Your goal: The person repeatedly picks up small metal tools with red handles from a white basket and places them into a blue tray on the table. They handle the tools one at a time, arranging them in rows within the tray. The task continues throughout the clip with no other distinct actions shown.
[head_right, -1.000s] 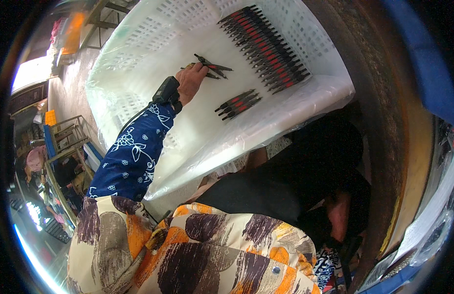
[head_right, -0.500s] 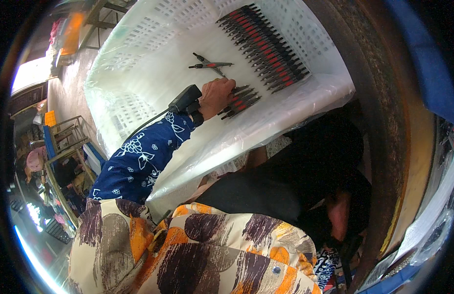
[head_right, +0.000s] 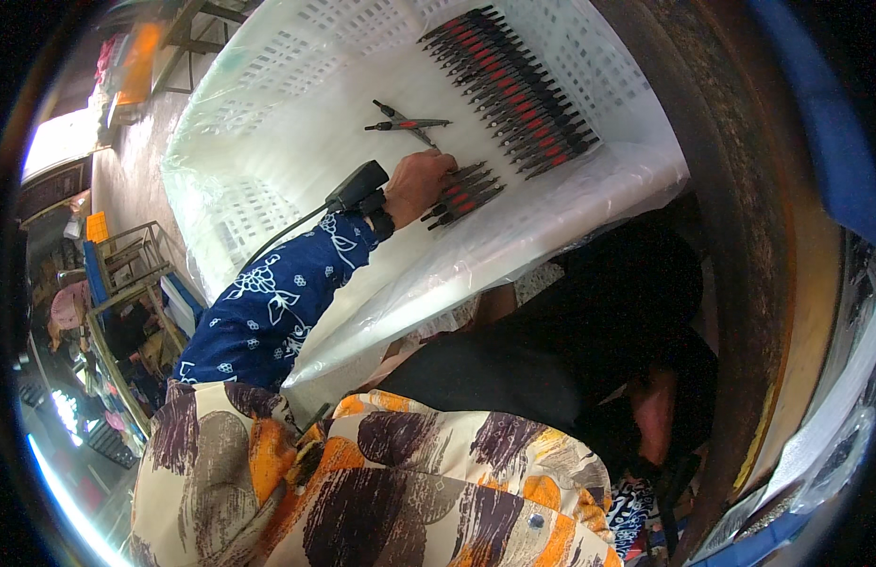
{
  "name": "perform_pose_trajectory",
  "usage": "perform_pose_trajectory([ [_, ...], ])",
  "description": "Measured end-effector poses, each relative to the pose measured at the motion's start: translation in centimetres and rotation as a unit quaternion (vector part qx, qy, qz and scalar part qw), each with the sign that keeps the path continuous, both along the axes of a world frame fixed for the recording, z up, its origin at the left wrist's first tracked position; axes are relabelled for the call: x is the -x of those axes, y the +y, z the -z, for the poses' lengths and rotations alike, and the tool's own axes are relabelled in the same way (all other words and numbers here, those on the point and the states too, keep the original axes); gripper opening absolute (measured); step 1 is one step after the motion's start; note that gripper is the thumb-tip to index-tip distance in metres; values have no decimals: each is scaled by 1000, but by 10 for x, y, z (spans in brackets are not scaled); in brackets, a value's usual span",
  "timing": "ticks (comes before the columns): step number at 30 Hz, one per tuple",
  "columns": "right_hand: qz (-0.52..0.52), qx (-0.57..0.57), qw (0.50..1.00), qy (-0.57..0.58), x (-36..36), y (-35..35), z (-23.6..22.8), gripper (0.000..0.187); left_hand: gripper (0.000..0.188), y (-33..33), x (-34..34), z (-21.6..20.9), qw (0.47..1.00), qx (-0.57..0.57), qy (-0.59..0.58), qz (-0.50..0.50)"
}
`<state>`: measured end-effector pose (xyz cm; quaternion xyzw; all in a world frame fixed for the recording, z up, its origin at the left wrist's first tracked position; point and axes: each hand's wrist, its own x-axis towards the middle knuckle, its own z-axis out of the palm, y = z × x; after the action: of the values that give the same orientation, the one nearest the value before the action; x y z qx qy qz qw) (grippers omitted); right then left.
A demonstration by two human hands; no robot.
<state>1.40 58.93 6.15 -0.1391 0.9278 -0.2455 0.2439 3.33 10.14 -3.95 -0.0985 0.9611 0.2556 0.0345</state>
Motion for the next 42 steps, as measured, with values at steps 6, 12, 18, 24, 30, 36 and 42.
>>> perform_pose_trajectory([
  [6,19,-105,975,-193,3,8,12,11,15,-2,-14,-6,1000,2,-20,9],
  [12,15,21,998,-58,2,3,2,20,15,-3,-19,5,999,11,5,34],
  [18,23,-34,998,56,-8,19,19,21,17,-30,-7,2,992,85,89,-39],
  [24,-2,-66,998,-4,-8,35,24,17,18,-73,1,-16,985,162,55,-17],
  [30,-8,-114,993,-31,-5,33,22,16,18,-77,6,-15,986,163,-27,24],
  [36,7,-71,992,-103,0,31,25,18,17,-63,-4,-21,991,134,-23,1],
  [42,11,-48,997,-64,-4,30,22,17,12,-26,-10,-24,997,-16,-48,-57],
])
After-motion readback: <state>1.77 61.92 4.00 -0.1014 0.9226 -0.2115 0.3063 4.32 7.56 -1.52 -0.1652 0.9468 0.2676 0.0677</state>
